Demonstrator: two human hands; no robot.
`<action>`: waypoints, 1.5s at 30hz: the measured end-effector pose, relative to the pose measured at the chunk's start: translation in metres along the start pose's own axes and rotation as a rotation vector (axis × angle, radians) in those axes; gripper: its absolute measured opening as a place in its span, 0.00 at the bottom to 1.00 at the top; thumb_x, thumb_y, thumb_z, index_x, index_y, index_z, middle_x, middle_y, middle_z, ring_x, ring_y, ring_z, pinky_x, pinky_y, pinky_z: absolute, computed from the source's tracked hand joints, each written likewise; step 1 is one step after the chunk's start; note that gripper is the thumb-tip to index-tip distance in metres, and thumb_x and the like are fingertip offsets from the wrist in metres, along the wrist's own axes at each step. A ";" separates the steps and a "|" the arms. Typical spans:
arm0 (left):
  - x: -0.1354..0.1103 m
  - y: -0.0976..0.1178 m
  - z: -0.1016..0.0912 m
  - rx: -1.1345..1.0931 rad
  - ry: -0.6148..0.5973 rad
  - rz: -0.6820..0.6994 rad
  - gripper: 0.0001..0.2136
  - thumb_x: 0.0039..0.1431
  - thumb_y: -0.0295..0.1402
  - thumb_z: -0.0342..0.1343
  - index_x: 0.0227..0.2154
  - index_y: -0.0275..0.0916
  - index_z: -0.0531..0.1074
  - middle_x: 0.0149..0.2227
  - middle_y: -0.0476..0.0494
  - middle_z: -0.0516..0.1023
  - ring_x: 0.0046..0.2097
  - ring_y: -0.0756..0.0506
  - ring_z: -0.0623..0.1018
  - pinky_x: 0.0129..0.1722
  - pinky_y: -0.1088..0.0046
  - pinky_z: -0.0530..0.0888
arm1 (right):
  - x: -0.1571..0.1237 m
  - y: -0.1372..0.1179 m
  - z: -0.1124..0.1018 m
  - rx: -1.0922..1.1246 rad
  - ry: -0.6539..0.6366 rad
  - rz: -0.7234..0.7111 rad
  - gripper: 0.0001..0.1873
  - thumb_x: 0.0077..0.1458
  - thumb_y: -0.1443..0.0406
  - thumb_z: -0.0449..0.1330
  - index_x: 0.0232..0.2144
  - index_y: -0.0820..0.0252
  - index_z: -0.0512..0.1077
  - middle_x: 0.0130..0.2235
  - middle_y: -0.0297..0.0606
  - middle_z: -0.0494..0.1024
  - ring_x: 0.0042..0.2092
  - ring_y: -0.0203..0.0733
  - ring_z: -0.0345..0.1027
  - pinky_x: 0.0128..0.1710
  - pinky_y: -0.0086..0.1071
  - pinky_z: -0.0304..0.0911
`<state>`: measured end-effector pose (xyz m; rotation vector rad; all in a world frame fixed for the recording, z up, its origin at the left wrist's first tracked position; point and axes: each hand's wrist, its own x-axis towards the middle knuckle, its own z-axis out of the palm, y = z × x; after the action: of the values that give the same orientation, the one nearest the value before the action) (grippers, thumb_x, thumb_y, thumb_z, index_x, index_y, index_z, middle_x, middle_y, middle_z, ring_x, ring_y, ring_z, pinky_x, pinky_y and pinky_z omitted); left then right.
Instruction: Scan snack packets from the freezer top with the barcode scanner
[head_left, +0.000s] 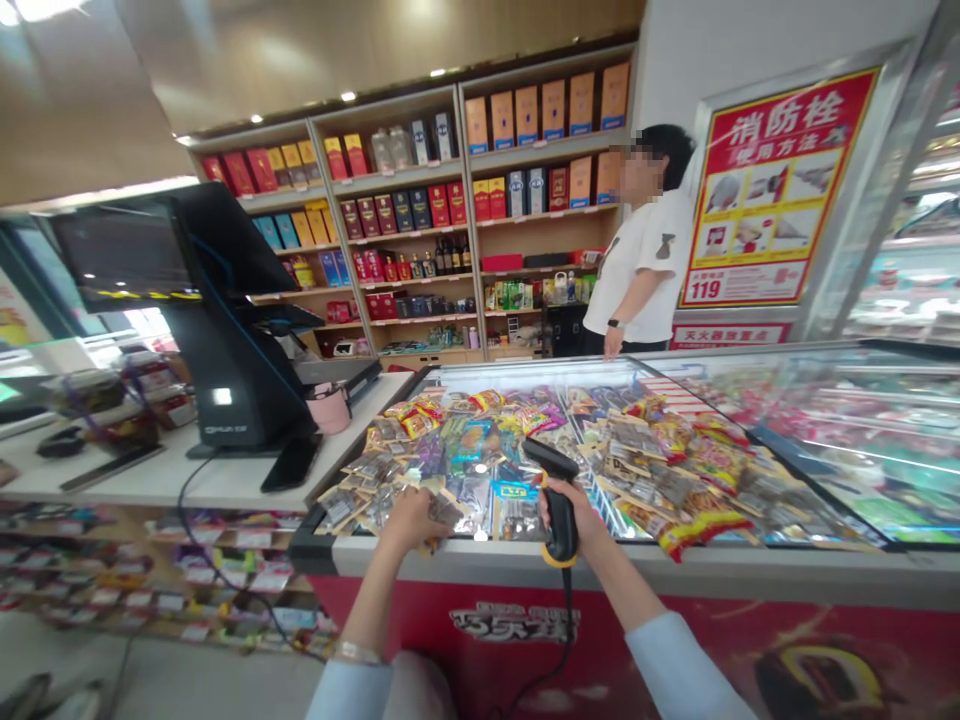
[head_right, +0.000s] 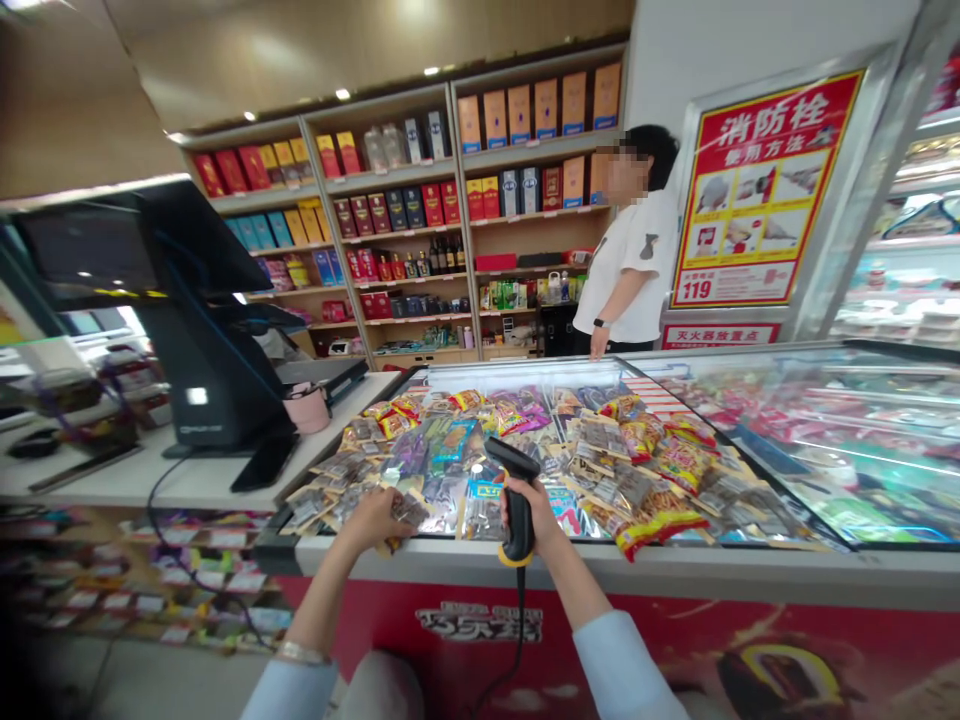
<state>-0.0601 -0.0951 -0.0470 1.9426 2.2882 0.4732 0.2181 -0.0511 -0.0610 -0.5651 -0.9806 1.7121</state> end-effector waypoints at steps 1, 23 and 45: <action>0.000 0.001 0.000 -0.014 0.012 -0.004 0.23 0.32 0.41 0.67 0.34 0.37 0.72 0.42 0.34 0.77 0.48 0.33 0.75 0.46 0.62 0.70 | -0.001 0.000 0.000 -0.003 -0.003 0.002 0.16 0.42 0.56 0.67 0.29 0.62 0.74 0.17 0.30 0.70 0.15 0.32 0.60 0.14 0.25 0.58; 0.045 0.056 0.037 -0.372 0.686 -0.047 0.25 0.60 0.32 0.55 0.60 0.43 0.62 0.52 0.41 0.76 0.49 0.43 0.77 0.43 0.71 0.73 | 0.001 0.008 -0.003 -0.098 0.005 0.105 0.18 0.38 0.55 0.67 0.25 0.61 0.69 0.16 0.30 0.70 0.14 0.33 0.61 0.12 0.26 0.56; 0.044 0.051 0.046 -0.246 0.719 -0.032 0.23 0.61 0.34 0.54 0.59 0.44 0.64 0.50 0.42 0.78 0.43 0.45 0.79 0.39 0.73 0.74 | -0.001 0.007 -0.003 -0.087 0.035 0.102 0.16 0.38 0.56 0.68 0.24 0.61 0.70 0.16 0.31 0.70 0.14 0.33 0.61 0.12 0.26 0.57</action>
<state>-0.0073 -0.0376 -0.0702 1.7946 2.4412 1.5786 0.2167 -0.0519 -0.0680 -0.7104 -1.0202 1.7495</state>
